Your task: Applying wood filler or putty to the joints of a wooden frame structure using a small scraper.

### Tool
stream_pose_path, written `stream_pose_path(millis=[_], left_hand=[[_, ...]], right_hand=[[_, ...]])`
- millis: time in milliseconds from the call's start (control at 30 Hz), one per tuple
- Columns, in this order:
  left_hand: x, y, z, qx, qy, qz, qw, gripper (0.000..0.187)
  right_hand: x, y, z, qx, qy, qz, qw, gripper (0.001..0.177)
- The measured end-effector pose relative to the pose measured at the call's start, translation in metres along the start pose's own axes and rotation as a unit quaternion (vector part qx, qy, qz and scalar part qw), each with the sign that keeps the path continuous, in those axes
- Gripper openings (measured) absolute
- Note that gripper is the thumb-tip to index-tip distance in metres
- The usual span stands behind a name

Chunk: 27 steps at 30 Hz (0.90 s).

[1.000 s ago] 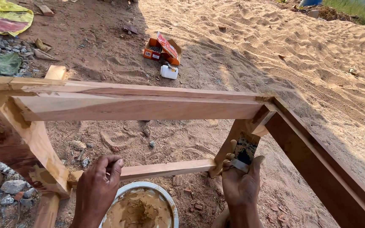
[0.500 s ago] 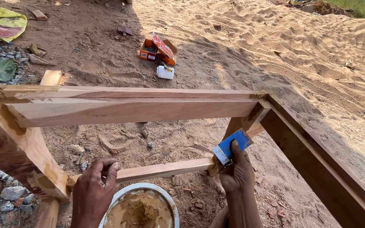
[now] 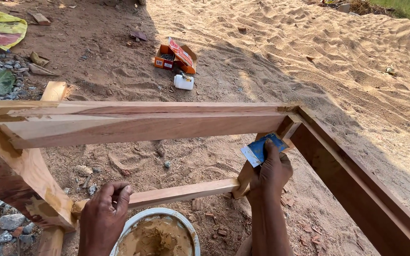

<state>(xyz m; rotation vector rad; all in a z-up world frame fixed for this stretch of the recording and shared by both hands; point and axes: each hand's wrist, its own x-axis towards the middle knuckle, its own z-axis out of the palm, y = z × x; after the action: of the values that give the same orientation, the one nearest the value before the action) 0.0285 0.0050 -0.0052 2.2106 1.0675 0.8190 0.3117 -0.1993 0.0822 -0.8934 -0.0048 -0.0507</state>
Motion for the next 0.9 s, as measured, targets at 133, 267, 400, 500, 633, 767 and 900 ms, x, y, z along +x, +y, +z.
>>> stream_pose_path(millis=[133, 267, 400, 500, 633, 767, 900], left_hand=[[-0.001, 0.001, 0.001, -0.001, 0.0, -0.001, 1.0, 0.025], [-0.002, 0.006, -0.005, 0.007, -0.007, -0.011, 1.0, 0.025], [-0.004, 0.015, -0.011, 0.003, -0.006, -0.017, 1.0, 0.024], [-0.004, 0.01, -0.007, -0.006, -0.003, -0.014, 1.0, 0.024], [-0.003, 0.005, -0.003, -0.014, 0.002, 0.008, 1.0, 0.025], [-0.005, 0.007, -0.002, -0.006, -0.006, 0.012, 1.0, 0.025], [-0.003, 0.0, 0.002, -0.003, -0.006, 0.018, 1.0, 0.025]], right_hand=[[-0.001, 0.005, 0.005, -0.055, 0.047, -0.006, 0.997, 0.013], [0.006, 0.018, 0.007, -0.019, 0.059, -0.017, 0.998, 0.013], [0.008, 0.019, 0.016, 0.028, 0.052, -0.033, 0.998, 0.018], [0.013, 0.025, 0.013, 0.064, 0.065, -0.051, 0.995, 0.021], [0.008, 0.019, 0.013, -0.002, 0.089, -0.027, 0.996, 0.021], [0.01, 0.011, 0.021, -0.027, 0.076, -0.032, 0.996, 0.022], [0.009, 0.007, 0.027, -0.023, 0.09, -0.019, 0.996, 0.022]])
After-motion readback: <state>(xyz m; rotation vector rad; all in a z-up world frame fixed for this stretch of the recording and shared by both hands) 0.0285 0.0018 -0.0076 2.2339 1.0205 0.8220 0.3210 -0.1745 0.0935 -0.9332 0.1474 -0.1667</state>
